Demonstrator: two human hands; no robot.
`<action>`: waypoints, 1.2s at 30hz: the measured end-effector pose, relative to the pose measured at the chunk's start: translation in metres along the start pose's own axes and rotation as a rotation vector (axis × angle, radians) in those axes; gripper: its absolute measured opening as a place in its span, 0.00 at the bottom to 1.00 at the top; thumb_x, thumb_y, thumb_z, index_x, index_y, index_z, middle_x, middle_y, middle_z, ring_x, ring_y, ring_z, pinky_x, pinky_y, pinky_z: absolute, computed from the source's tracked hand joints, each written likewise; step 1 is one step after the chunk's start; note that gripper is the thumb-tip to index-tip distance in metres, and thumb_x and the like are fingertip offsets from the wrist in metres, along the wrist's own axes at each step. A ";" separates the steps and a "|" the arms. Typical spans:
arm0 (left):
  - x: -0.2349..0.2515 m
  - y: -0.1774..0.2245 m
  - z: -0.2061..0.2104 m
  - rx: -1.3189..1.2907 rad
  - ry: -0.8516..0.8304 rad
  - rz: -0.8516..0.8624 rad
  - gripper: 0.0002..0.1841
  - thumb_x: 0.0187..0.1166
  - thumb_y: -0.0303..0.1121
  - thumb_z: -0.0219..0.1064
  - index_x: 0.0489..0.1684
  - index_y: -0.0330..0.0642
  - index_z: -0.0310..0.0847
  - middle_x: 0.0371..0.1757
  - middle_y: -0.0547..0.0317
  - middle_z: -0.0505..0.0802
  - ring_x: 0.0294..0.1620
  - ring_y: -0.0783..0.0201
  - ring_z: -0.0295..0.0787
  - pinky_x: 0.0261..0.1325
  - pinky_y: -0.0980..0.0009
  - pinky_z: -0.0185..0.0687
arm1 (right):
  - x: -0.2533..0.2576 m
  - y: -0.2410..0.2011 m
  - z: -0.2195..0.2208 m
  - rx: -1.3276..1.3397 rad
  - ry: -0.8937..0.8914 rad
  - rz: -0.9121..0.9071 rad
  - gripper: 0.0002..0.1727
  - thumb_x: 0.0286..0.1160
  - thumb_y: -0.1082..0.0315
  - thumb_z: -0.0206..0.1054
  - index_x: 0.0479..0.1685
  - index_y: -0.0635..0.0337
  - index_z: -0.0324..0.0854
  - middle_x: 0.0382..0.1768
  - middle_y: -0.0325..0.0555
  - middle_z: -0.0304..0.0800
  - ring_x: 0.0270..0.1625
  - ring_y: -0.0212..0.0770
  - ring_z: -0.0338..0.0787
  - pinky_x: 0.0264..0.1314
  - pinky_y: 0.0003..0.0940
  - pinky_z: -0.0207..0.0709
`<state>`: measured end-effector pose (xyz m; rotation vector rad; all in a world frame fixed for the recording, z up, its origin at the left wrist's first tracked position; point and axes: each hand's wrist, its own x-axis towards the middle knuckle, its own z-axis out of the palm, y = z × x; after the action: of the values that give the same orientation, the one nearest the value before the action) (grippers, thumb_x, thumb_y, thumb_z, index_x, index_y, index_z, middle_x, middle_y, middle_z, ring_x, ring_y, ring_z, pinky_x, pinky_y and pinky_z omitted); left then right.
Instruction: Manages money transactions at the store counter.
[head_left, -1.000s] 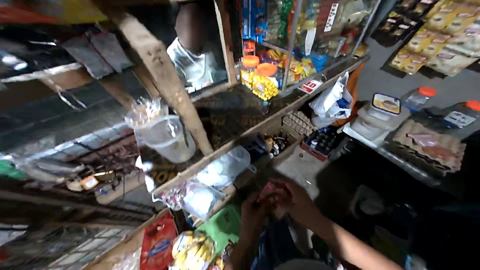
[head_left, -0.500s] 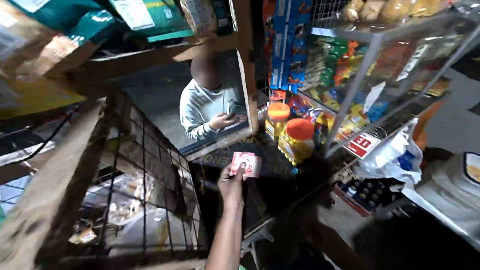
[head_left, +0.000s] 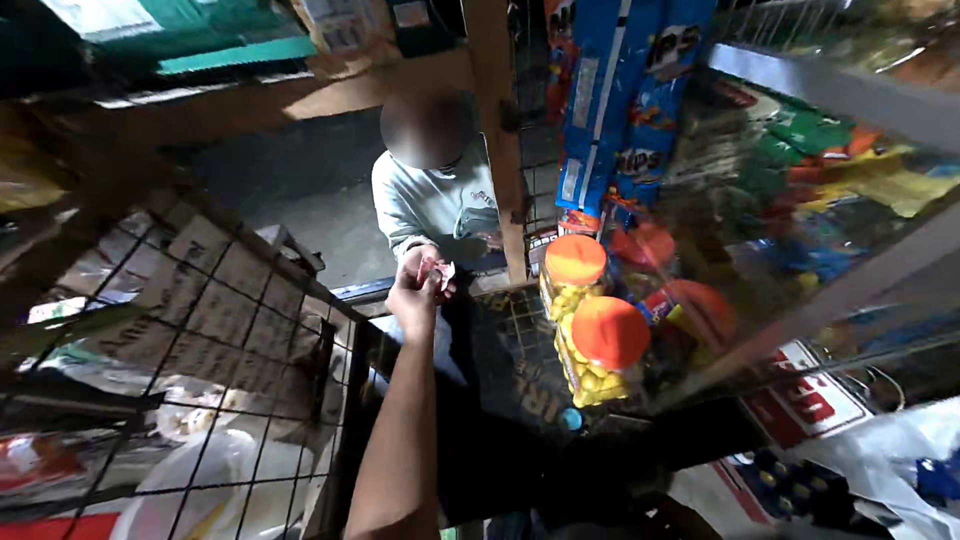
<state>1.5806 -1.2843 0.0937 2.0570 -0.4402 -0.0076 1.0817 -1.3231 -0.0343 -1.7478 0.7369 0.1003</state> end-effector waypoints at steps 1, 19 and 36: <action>0.000 0.003 0.000 0.121 -0.006 0.014 0.20 0.75 0.39 0.77 0.58 0.33 0.86 0.50 0.35 0.94 0.53 0.38 0.92 0.61 0.34 0.80 | 0.002 0.002 -0.004 -0.012 -0.003 -0.043 0.20 0.83 0.58 0.66 0.64 0.64 0.84 0.52 0.58 0.94 0.47 0.50 0.94 0.55 0.51 0.87; -0.102 0.000 -0.049 -0.068 -0.218 0.354 0.26 0.81 0.37 0.68 0.76 0.36 0.75 0.60 0.45 0.88 0.45 0.59 0.90 0.42 0.63 0.89 | 0.062 -0.173 0.006 -0.906 0.469 -0.649 0.11 0.69 0.73 0.72 0.48 0.54 0.94 0.50 0.51 0.95 0.49 0.51 0.97 0.44 0.44 0.92; -0.294 -0.129 -0.172 -0.299 0.232 0.309 0.07 0.86 0.37 0.64 0.54 0.55 0.85 0.42 0.80 0.88 0.37 0.88 0.84 0.41 0.87 0.83 | 0.079 -0.249 0.033 -1.011 -0.027 -0.014 0.25 0.87 0.68 0.57 0.83 0.55 0.73 0.77 0.58 0.79 0.74 0.64 0.82 0.72 0.62 0.75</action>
<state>1.3770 -0.9910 0.0211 1.6570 -0.5704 0.3285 1.2845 -1.2959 0.1309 -2.6926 0.6975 0.5630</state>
